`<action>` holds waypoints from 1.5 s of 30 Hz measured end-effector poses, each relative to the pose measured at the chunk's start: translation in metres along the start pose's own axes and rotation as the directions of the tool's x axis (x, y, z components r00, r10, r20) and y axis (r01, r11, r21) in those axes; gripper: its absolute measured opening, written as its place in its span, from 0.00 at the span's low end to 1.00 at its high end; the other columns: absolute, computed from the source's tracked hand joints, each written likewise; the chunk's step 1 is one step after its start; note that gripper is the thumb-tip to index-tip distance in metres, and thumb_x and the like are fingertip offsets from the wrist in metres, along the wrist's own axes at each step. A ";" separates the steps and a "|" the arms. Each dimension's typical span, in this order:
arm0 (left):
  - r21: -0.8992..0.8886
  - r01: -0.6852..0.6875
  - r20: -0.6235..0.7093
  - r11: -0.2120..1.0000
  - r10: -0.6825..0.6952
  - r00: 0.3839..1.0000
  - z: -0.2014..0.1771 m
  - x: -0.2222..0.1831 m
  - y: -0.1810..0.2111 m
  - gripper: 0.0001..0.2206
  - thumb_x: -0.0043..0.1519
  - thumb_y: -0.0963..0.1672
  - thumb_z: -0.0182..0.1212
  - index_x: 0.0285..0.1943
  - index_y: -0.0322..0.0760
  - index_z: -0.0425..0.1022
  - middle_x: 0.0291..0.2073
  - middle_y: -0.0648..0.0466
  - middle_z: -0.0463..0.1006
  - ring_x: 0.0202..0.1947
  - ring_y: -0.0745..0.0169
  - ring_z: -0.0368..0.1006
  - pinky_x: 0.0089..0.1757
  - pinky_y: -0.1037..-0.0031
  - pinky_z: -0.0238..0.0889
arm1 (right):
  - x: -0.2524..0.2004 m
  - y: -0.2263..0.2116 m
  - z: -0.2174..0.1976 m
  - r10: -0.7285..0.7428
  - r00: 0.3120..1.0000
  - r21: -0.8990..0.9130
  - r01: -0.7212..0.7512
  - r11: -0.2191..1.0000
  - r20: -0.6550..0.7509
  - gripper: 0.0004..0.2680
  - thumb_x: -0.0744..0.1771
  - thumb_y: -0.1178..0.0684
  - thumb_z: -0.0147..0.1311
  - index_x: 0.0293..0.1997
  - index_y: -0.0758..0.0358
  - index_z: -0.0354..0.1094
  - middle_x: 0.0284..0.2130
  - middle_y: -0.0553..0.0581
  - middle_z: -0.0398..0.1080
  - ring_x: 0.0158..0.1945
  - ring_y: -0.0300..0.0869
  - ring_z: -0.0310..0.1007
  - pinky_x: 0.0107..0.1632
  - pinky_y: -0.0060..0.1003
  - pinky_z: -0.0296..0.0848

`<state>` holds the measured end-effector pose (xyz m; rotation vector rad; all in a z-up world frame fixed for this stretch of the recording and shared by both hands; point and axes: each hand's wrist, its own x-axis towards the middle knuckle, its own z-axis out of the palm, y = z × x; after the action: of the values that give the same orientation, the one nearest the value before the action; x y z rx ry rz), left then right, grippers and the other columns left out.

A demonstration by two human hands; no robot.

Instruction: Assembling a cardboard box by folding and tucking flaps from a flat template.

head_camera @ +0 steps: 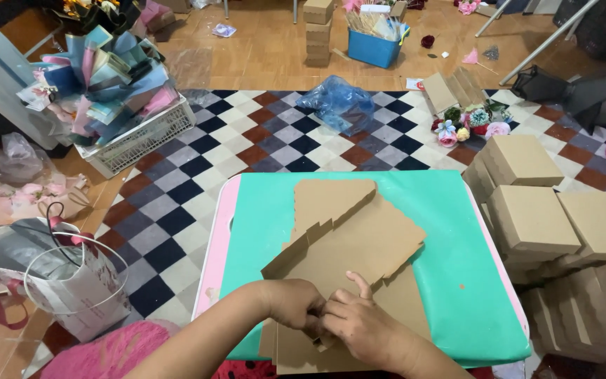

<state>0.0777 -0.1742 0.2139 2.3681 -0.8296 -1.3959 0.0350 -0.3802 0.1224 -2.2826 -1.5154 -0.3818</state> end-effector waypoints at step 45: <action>0.276 -0.005 -0.942 0.961 0.272 0.197 0.095 0.031 -0.039 0.13 0.61 0.43 0.59 0.54 0.43 0.79 0.31 0.53 0.84 0.30 0.47 0.75 0.48 0.56 0.61 | -0.010 0.014 -0.024 0.365 0.803 0.037 -0.395 0.918 -0.472 0.16 0.65 0.53 0.66 0.55 0.65 0.65 0.49 0.60 0.67 0.49 0.51 0.70 0.55 0.44 0.72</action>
<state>0.0197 -0.1560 0.1251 2.5102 -0.7113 0.5089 0.0431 -0.4041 0.1376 -2.2466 -0.7898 -0.8041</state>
